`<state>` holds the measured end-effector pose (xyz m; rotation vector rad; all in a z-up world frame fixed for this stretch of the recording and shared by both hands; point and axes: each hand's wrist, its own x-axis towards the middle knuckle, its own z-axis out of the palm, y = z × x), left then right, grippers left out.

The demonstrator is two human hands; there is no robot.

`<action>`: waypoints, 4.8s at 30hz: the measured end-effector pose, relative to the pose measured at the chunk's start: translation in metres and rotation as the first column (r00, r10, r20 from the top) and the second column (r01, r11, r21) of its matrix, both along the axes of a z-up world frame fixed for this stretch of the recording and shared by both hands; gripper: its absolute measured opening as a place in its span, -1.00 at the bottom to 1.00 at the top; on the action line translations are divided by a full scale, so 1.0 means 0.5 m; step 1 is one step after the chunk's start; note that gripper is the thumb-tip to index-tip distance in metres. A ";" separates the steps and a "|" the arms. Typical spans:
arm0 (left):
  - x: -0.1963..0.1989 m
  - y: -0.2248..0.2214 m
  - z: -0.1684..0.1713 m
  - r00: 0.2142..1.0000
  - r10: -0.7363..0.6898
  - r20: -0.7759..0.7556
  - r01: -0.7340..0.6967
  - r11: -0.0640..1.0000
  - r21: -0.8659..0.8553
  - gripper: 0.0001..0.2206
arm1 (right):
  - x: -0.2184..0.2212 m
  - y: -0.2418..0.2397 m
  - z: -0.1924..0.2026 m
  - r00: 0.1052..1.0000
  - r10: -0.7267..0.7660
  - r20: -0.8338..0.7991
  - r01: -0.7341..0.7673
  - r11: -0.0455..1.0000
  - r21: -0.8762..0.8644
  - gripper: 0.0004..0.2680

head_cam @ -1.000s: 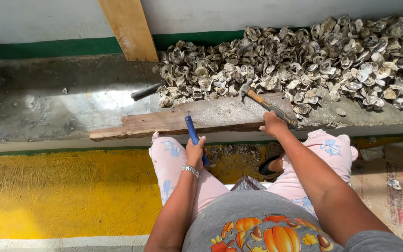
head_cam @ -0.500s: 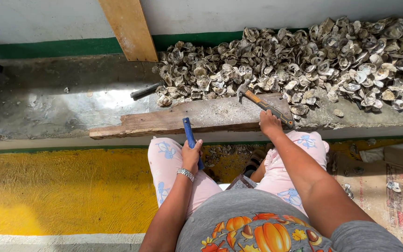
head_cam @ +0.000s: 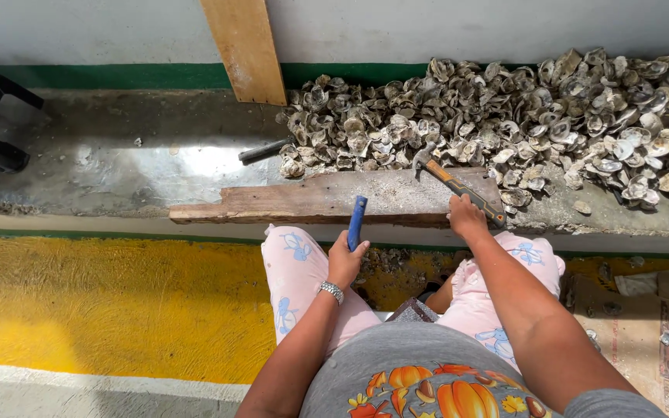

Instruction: Breaking and processing empty oyster shells using a hammer and a chisel on a wooden plank workbench.

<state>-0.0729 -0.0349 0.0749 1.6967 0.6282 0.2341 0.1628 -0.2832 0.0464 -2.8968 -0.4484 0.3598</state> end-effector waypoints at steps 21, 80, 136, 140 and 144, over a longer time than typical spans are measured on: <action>0.110 0.118 0.078 0.921 -0.389 0.024 0.202 0.527 0.825 -0.81 | 0.036 0.105 0.080 0.973 -0.004 -0.229 0.037 0.990 0.138 -0.82; 0.233 0.065 -0.014 0.988 -0.061 -0.141 0.135 0.780 0.611 -0.68 | 0.071 0.025 0.035 0.983 0.045 0.177 -0.080 0.977 0.199 -0.66; 0.370 0.022 -0.206 0.997 -0.080 0.012 0.078 0.987 0.140 -0.77 | -0.091 0.056 -0.014 0.998 -0.012 0.063 -0.033 0.744 0.667 -0.73; 0.389 0.030 -0.220 0.995 -0.084 0.060 0.075 0.987 0.141 -0.77 | -0.068 0.060 -0.029 0.984 0.096 -0.151 -0.030 0.920 0.390 -0.74; 0.370 0.026 -0.211 0.993 -0.086 0.078 0.078 0.991 0.108 -0.77 | -0.084 0.059 -0.021 0.998 0.040 0.038 -0.055 0.759 0.648 -0.71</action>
